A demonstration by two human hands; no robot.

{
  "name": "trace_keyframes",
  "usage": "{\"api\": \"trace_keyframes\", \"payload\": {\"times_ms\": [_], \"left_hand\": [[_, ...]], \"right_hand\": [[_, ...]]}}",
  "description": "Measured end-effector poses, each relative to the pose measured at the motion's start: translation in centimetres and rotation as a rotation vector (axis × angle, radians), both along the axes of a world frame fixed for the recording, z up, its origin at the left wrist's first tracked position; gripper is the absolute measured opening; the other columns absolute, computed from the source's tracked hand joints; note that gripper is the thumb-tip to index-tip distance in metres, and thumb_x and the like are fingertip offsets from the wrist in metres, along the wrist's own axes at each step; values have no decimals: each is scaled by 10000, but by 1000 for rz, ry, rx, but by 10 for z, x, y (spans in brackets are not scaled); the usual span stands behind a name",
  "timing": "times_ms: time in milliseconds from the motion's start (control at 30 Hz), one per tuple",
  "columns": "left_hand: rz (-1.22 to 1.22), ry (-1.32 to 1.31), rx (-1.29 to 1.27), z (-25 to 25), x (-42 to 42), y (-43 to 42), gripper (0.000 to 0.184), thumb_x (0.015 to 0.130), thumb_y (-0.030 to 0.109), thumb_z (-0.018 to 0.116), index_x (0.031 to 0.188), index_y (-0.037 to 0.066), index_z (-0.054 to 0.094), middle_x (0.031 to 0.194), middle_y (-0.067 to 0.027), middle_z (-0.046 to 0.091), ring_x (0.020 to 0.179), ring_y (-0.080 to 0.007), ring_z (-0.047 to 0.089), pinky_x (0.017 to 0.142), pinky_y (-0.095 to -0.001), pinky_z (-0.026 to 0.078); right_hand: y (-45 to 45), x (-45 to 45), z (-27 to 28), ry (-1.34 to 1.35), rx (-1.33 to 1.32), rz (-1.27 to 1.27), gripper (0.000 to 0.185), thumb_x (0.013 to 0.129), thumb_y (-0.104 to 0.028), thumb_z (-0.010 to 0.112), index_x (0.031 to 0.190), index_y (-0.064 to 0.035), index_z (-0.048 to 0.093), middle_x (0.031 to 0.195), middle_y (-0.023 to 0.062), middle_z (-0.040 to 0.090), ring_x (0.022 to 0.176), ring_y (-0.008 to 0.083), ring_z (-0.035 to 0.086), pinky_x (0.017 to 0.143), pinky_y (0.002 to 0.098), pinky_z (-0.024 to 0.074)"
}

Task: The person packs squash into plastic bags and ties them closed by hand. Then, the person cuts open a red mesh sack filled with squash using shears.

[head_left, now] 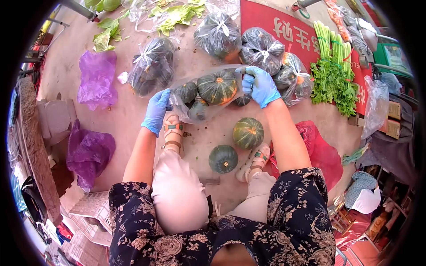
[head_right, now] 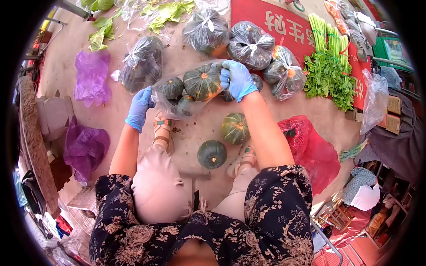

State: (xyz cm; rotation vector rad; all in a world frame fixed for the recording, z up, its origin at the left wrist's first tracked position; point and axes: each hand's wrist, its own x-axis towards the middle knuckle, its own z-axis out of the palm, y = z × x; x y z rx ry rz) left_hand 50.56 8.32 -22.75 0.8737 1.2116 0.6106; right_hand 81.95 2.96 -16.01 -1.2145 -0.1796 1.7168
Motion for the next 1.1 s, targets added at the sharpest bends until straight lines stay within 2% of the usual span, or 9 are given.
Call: {"api": "trace_keyframes", "payload": {"times_ms": [267, 467, 533, 633, 800, 867, 967, 1033, 1100], "left_hand": [[-154, -315, -201, -29, 43, -1, 122, 863, 237, 578, 850, 116, 575, 735, 55, 495, 674, -49, 478, 639, -228, 441], [-155, -363, -226, -42, 49, -6, 104, 874, 208, 557, 878, 104, 557, 770, 40, 517, 719, -68, 494, 690, -246, 439], [-152, -285, -196, -35, 56, -1, 109, 878, 204, 548, 886, 96, 552, 779, 26, 527, 739, -79, 507, 711, -257, 447], [-210, -274, -207, -29, 53, -2, 164, 900, 209, 507, 941, 58, 554, 822, -19, 561, 776, -107, 541, 756, -275, 468], [-770, -56, -207, -12, 74, -23, 256, 894, 222, 510, 1029, 11, 563, 887, -35, 595, 819, -108, 551, 754, -258, 458], [-861, 64, -59, -47, 74, -27, 277, 880, 223, 526, 1043, 2, 564, 908, -32, 599, 835, -104, 547, 765, -252, 449], [-420, -173, -205, -36, 97, -35, 313, 862, 204, 540, 1092, -9, 551, 1013, -68, 589, 898, -154, 558, 819, -285, 448], [-264, -508, -297, -36, 99, -33, 459, 870, 313, 533, 1182, -20, 479, 1127, -102, 550, 984, -189, 548, 863, -322, 446], [-280, -492, -490, -30, 101, -33, 594, 851, 419, 522, 1248, -5, 400, 1127, -108, 528, 1010, -207, 530, 856, -341, 444]], "right_hand": [[-23, -30, -18, -64, 69, 249, 371, 815, -72, 433, 1167, 17, 505, 766, -2, 518, 593, 89, 459, 572, 245, 436], [-18, -100, -77, -587, 102, 697, 515, 734, -270, 693, 1097, 48, 512, 919, 72, 592, 825, 179, 544, 760, 306, 444], [-22, -114, -103, -741, 86, 478, 371, 752, -282, 647, 932, 33, 571, 850, 151, 604, 686, 177, 563, 682, 319, 462], [-30, -94, -99, -543, 137, 320, 312, 778, -254, 607, 870, 43, 590, 759, 136, 613, 655, 155, 562, 630, 304, 461], [-51, -67, -79, -435, 192, 424, 239, 840, -192, 503, 889, 29, 579, 727, 179, 601, 654, 215, 597, 631, 335, 473], [-59, -77, -66, -781, 325, 529, 261, 860, -176, 446, 989, 26, 551, 762, 210, 592, 672, 239, 614, 635, 352, 482], [-62, -76, -64, -813, 528, 284, 298, 857, -153, 426, 1095, -2, 523, 799, 178, 612, 699, 252, 622, 641, 374, 496], [-59, -63, -56, -327, 296, 341, 323, 849, -144, 407, 1131, -29, 517, 877, 170, 614, 723, 283, 625, 650, 401, 505], [-51, -54, -55, 203, 117, 289, 375, 831, -116, 344, 1165, -33, 493, 1021, 168, 583, 770, 307, 623, 657, 424, 521]]}}
